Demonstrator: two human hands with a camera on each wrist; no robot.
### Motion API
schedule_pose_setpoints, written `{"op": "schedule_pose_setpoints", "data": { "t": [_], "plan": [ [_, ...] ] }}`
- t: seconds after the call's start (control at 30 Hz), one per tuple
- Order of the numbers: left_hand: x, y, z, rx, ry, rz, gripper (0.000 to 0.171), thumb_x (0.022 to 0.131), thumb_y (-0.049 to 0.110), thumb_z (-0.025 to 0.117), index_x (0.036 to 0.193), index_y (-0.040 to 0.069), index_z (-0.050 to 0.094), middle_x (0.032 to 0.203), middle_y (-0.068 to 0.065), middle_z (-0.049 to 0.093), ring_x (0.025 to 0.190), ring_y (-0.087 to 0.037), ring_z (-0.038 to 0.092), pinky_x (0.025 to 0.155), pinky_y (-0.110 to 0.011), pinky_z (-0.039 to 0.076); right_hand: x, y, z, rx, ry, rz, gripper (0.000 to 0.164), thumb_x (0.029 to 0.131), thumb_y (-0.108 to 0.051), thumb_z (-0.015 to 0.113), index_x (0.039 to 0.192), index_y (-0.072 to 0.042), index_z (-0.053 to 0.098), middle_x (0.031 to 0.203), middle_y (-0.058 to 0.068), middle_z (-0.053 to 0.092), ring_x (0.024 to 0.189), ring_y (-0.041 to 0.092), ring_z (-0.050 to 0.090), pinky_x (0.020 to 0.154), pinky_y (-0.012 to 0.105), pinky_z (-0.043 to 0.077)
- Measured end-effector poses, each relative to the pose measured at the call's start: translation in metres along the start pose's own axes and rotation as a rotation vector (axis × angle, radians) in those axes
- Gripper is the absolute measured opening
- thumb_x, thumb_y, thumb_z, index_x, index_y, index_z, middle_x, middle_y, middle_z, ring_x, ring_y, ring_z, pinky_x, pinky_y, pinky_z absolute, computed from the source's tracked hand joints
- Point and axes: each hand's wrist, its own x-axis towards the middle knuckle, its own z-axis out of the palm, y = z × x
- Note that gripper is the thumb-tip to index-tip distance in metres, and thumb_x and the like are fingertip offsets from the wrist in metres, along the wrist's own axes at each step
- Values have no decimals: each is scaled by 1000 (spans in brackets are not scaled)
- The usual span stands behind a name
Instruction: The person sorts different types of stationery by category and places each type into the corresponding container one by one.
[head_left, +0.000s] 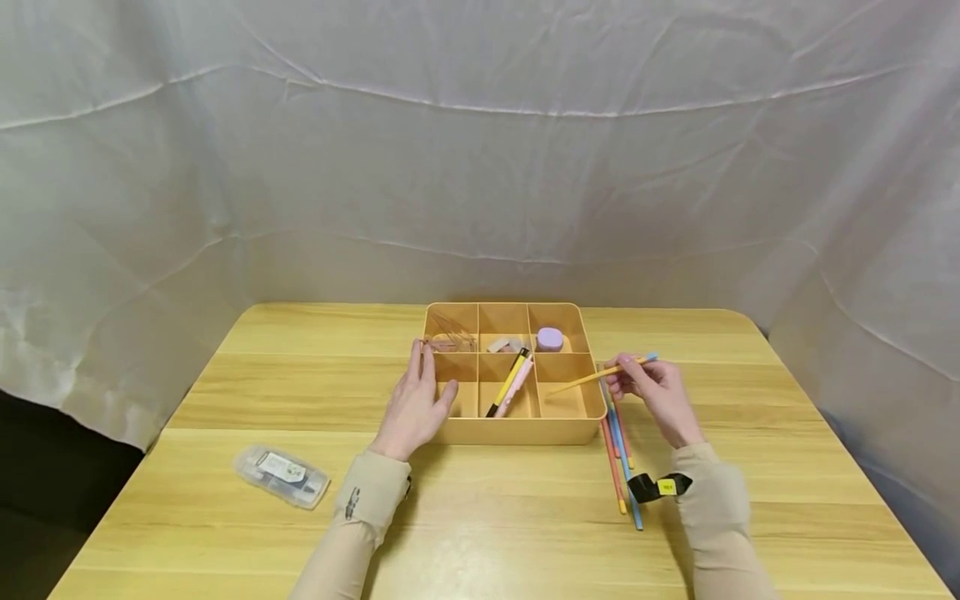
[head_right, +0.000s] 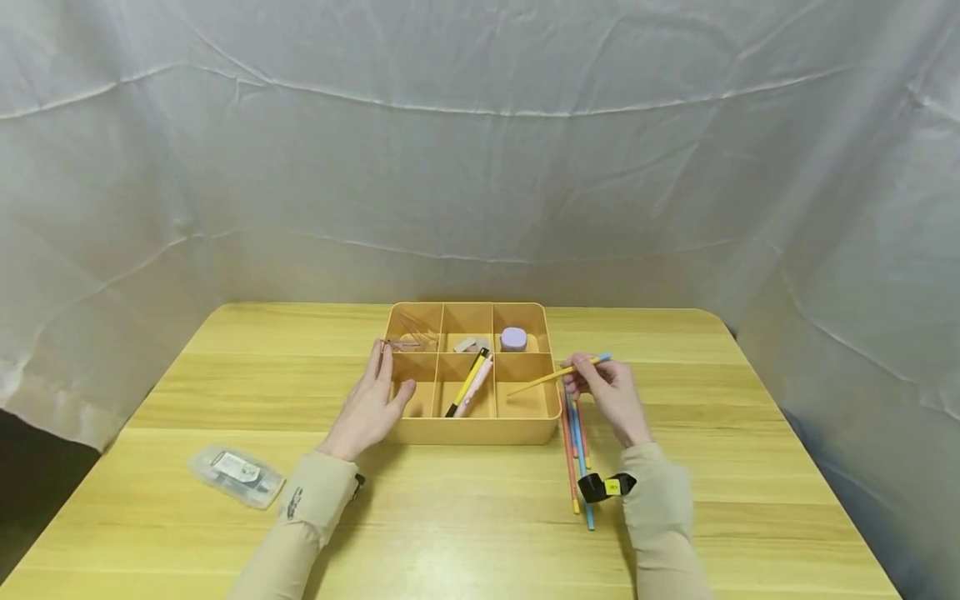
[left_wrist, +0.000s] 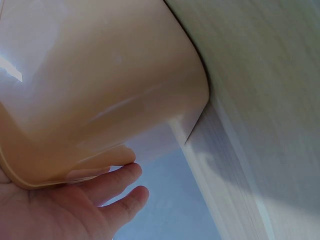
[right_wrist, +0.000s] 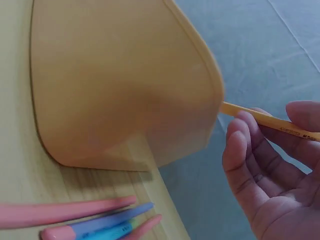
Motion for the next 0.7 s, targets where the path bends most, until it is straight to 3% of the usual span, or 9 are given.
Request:
{"op": "schedule_pose_setpoints", "data": {
  "t": [0.13, 0.27, 0.37, 0.5, 0.63, 0.7],
  "plan": [
    [0, 0, 0, -4, 10, 6, 78, 105, 37, 47, 159, -6, 12, 169, -23, 0, 147, -51, 31, 122, -60, 28, 0, 1, 4, -75, 9, 19, 28, 105, -15, 53, 100, 6, 71, 79, -4, 72, 67, 5, 63, 59, 20, 55],
    [0, 0, 0, 3, 15, 12, 78, 105, 37, 48, 158, -7, 12, 169, -23, 0, 146, -51, 32, 122, -60, 28, 0, 2, 7, -137, 10, 27, 29, 101, -11, 59, 104, 17, 64, 76, -6, 68, 65, 5, 59, 56, 21, 52],
    [0, 0, 0, 8, 11, 11, 78, 105, 37, 48, 159, -6, 12, 169, -23, -1, 147, -51, 32, 122, -60, 28, -1, 4, 8, -155, -2, 37, 30, 100, -10, 61, 106, 19, 61, 75, -6, 66, 64, 6, 57, 57, 21, 50],
    [0, 0, 0, 7, 7, 5, 78, 105, 38, 47, 159, -6, 12, 169, -22, -1, 147, -51, 31, 122, -60, 27, -2, 6, 5, -181, -21, 53, 26, 100, -12, 62, 108, 13, 64, 73, -6, 65, 62, 6, 56, 55, 23, 50],
    [0, -1, 0, 6, 9, 4, 77, 105, 37, 47, 159, -6, 12, 170, -22, -1, 146, -51, 32, 122, -60, 28, -4, 5, -4, -194, -53, 110, 34, 102, -19, 60, 120, 9, 62, 73, -4, 66, 62, 8, 56, 57, 27, 50],
    [0, 0, 0, 9, 10, 7, 77, 105, 37, 47, 159, -6, 12, 170, -22, 0, 146, -51, 33, 122, -60, 29, -5, 6, -13, -165, -75, 147, 31, 104, -23, 56, 124, -1, 64, 75, -3, 67, 65, 8, 58, 59, 26, 52]
  ]
}}
